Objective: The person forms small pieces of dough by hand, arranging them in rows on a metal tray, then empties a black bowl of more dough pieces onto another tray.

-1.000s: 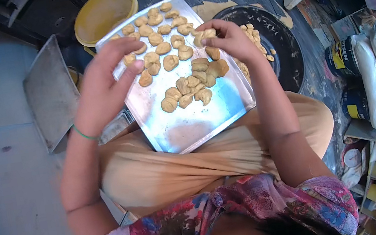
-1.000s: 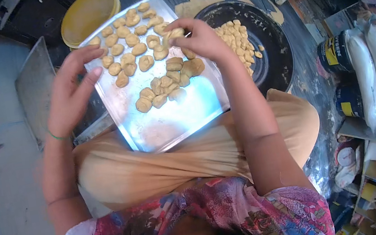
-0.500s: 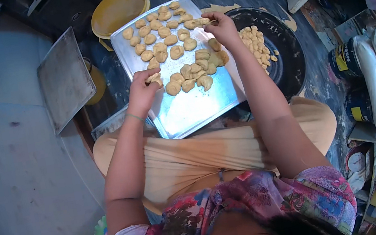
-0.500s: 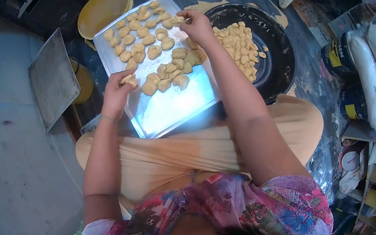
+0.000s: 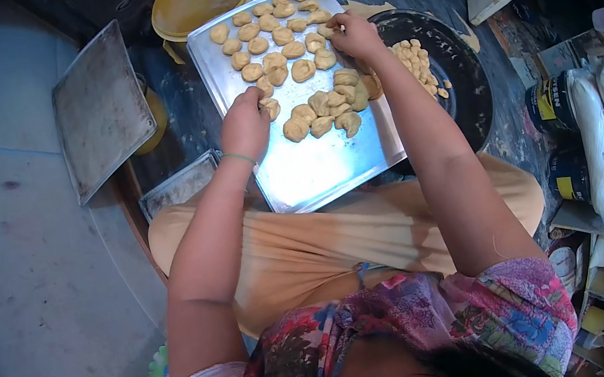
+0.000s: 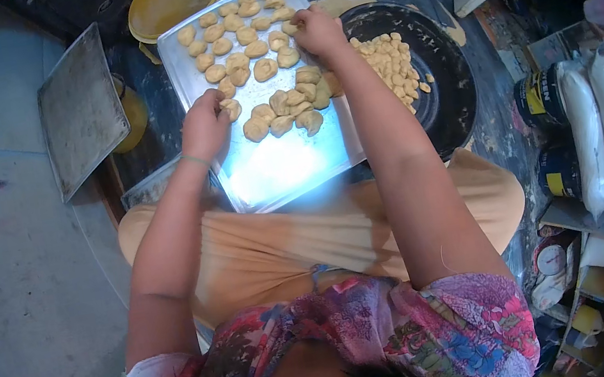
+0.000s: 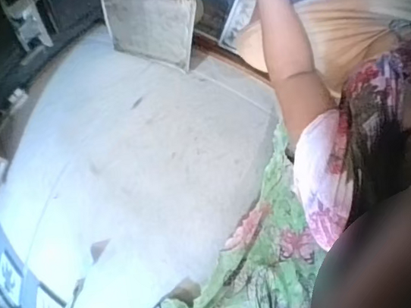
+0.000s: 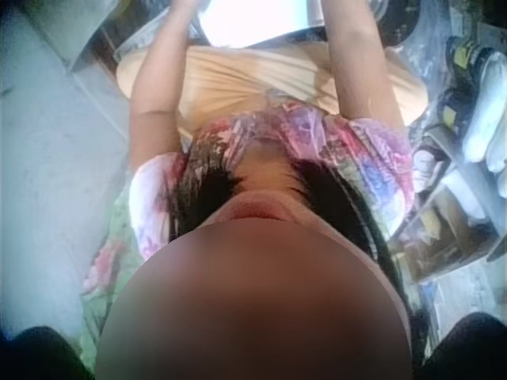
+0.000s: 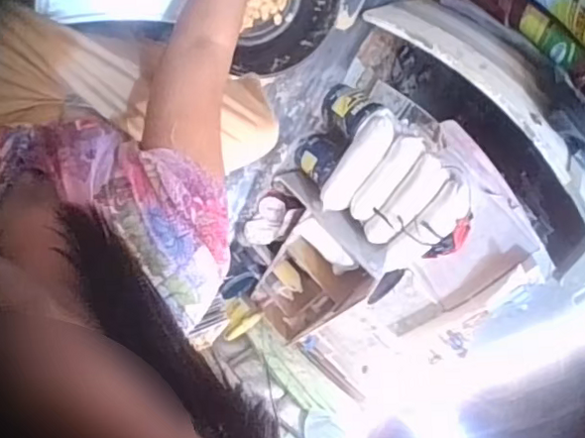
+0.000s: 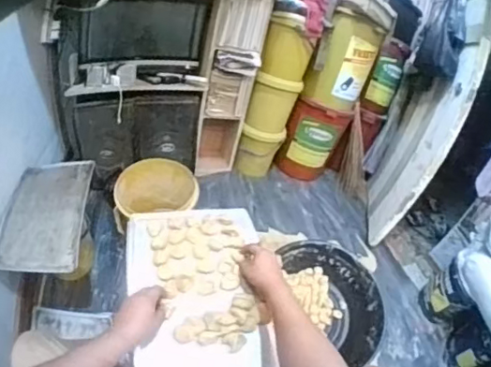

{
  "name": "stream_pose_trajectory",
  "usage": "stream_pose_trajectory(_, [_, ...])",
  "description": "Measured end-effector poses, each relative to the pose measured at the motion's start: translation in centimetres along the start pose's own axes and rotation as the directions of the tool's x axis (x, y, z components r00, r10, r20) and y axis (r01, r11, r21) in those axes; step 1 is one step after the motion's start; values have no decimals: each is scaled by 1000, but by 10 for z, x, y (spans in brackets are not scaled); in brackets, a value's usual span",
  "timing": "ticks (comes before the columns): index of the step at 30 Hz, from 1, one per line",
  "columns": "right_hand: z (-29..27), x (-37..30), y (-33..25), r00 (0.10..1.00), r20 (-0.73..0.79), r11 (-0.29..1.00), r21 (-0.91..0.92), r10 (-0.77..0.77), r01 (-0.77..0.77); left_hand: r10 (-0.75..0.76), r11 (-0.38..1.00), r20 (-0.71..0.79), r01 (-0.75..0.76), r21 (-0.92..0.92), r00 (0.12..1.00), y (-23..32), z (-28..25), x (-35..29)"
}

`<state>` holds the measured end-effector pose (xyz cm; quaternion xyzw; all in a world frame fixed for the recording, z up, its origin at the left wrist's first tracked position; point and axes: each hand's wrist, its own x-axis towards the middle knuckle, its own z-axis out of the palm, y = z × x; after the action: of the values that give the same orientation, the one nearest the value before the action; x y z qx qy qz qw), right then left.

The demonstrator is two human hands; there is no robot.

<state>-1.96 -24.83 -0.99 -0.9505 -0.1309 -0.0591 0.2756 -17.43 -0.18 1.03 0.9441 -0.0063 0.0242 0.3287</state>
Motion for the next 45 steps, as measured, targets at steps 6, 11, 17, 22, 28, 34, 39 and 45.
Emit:
stream_pose_trajectory(6, [3, -2, -8, 967, 3, 963, -88, -254, 254, 13, 1000, 45, -14, 9, 999, -2, -6, 5])
stream_pose_trajectory(11, [-1, 4, -15, 989, 71, 963, -230, -130, 143, 23, 999, 125, -28, 37, 992, 6, -12, 4])
stream_pose_trajectory(17, [-18, -33, -30, 993, 114, 967, 254, -15, -15, 15, 1000, 27, -15, 14, 1000, 9, -7, 6])
stream_pose_trajectory(22, [-21, -84, -66, 863, 420, 960, 126, -280, 250, 6, 995, 106, -17, 102, 994, 10, -12, 7])
stream_pose_trajectory(28, [-8, -78, -90, 975, 212, 930, 367, -70, -13, -42, 999, 127, 44, -12, 991, 15, -12, 6])
stream_pose_trajectory(34, [1, -93, -95, 971, 70, 963, 161, -228, 215, 176, 984, -98, -170, 61, 980, 10, 0, 10])
stream_pose_trajectory(39, [-12, -104, -87, 943, 252, 974, 109, -218, 196, 148, 947, 37, -153, 281, 988, 11, 1, 12])
stream_pose_trajectory(45, [-13, -99, -80, 903, 375, 975, 157, -208, 159, 111, 889, -9, -95, 448, 994, 20, -2, 12])
